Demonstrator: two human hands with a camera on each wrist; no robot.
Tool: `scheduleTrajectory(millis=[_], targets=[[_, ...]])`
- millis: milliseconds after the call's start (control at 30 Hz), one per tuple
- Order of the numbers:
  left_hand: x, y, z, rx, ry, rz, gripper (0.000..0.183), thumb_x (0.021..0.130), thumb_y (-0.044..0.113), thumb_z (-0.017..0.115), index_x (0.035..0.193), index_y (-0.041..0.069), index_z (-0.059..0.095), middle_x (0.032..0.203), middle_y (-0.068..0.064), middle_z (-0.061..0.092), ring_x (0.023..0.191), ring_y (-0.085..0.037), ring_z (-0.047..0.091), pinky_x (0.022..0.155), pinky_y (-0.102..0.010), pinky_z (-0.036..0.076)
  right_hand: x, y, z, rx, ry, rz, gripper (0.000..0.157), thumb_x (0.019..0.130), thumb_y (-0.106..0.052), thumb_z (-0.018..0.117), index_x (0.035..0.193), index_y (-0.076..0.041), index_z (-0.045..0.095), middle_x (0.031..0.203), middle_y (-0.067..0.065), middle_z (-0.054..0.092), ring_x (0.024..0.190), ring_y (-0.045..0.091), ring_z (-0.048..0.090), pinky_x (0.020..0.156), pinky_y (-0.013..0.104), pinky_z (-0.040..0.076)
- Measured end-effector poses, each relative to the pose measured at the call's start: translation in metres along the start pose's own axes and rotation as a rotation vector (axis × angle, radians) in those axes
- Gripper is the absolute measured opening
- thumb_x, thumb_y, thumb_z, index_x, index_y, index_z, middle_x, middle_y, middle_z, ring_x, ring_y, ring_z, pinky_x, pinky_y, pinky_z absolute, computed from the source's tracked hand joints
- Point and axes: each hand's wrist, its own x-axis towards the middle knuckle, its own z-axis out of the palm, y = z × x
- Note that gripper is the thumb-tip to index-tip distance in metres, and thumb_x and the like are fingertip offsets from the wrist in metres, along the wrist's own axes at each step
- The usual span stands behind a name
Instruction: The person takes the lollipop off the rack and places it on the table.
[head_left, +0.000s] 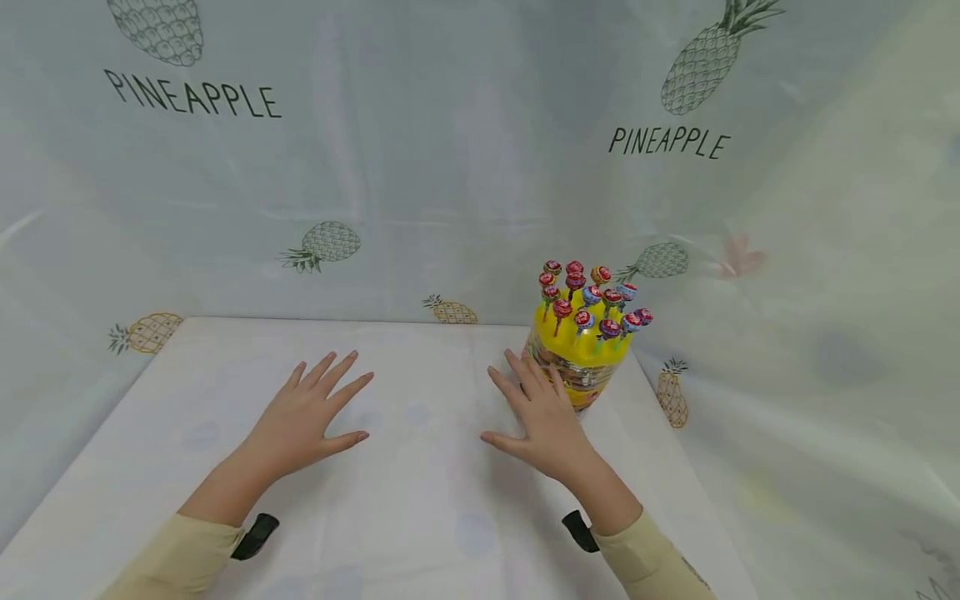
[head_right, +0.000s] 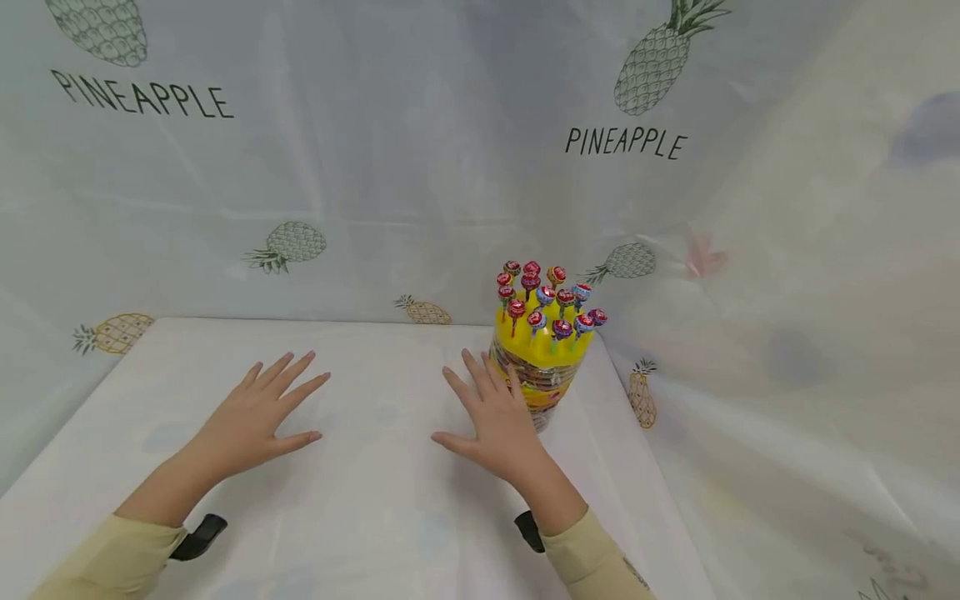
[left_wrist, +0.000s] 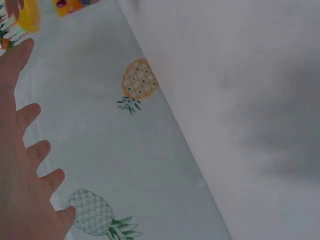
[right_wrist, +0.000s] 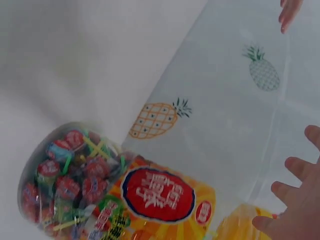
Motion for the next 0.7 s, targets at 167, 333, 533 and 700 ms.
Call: scheduleTrajectory(millis=[167,333,533,700], targets=[[0.022,0.015,0.002,-0.019,0.002,0.041,0.079,0.085,0.06,0.064,0.149,0.019,0.042,0.157,-0.013,0.027,0.14,-0.041,0.028,0.107,-0.065,0.024,-0.013,0.01,-0.01,0.036,0.154,-0.023,0.078,0.086,-0.066,0.058,0.147,-0.019,0.045,0.155,0.008,0.031,0.142,0.031,0.026,0.112,0.06,0.017],[0.044,0.029,0.003,-0.054,0.036,0.058,0.075,0.086,0.054,0.066,0.148,0.019,0.044,0.155,-0.013,0.031,0.138,-0.039,0.031,0.109,-0.061,0.024,-0.022,0.019,-0.016,0.119,0.36,-0.022,0.072,0.091,-0.066,0.048,0.14,-0.014,0.051,0.147,0.011,0.042,0.133,0.031,0.036,0.106,0.059,0.026],[0.071,0.048,0.009,-0.108,0.155,0.083,0.065,0.087,0.045,0.068,0.142,0.016,0.051,0.146,-0.013,0.044,0.13,-0.036,0.043,0.107,-0.055,0.033,-0.032,0.031,-0.017,0.195,0.635,0.071,0.061,0.092,-0.055,0.051,0.126,-0.005,0.059,0.134,0.016,0.05,0.121,0.036,0.043,0.096,0.058,0.029],[0.088,0.062,0.015,-0.135,0.172,0.08,0.059,0.088,0.043,0.066,0.14,0.017,0.053,0.141,-0.009,0.049,0.127,-0.031,0.047,0.106,-0.05,0.036,-0.036,0.046,-0.014,0.272,0.759,0.136,0.047,0.084,-0.027,0.061,0.124,-0.003,0.06,0.128,0.021,0.047,0.121,0.037,0.04,0.098,0.058,0.027]])
